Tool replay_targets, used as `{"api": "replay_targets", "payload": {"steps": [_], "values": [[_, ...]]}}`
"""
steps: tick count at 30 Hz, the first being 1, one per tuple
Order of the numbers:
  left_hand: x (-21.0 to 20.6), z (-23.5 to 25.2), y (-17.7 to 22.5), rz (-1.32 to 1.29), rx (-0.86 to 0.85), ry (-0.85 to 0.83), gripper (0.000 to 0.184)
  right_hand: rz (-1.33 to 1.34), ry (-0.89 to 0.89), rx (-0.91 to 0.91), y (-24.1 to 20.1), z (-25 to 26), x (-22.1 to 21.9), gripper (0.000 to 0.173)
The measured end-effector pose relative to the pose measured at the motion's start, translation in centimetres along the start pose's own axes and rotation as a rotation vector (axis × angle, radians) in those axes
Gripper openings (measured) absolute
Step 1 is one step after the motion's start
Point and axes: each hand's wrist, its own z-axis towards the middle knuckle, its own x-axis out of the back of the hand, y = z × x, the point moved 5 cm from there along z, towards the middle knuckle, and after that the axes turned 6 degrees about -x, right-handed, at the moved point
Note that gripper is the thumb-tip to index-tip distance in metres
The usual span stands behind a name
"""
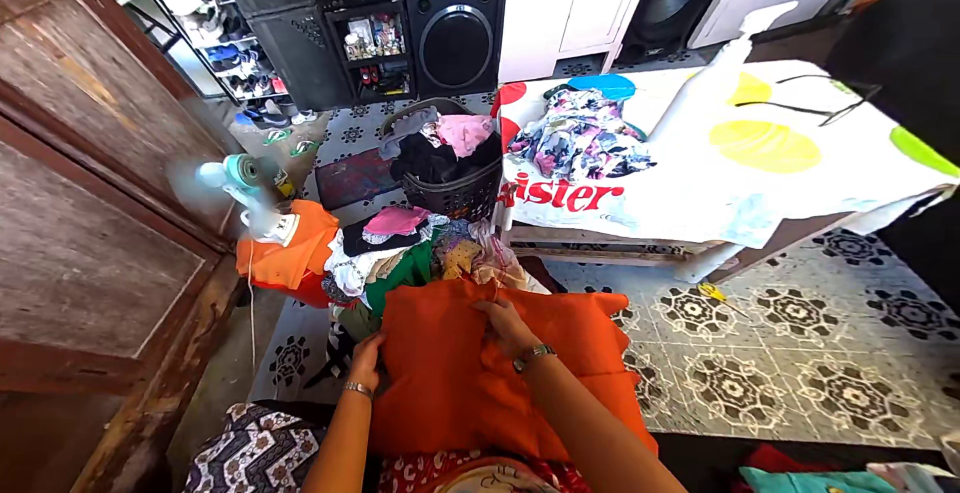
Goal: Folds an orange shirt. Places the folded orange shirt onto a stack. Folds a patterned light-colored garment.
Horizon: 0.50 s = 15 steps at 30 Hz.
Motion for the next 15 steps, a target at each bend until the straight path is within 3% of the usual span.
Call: {"api": "replay_targets", "payload": {"steps": [5,8,11,14,15], "values": [[1.1,1.6,0.4,-0.103,0.099,-0.03,0.037,-0.051,-0.087,0.047,-0.4,-0.7,-1.2,0.031],[2.3,1.6,0.9,-0.123,0.085,-0.058,0.028,-0.151,-0.165,0.201,-1.4,-1.7,-2.0,0.016],[3.9,0.9,1.8,-0.291,-0.061,-0.112,0.014,-0.32,-0.428,0.448,-2.5,-4.3,-2.5,0.013],[6.0,-0.7,2.1,-0.481,-0.208,-0.177,0.024,-0.64,-0.738,0.622,-2.1,-7.2,-1.6,0.016],[6.7,-1.3,1.9,-0.456,-0.234,-0.207,0.028,-0.756,-0.831,0.656,-1.5,-7.8,-1.0,0.024]]}}
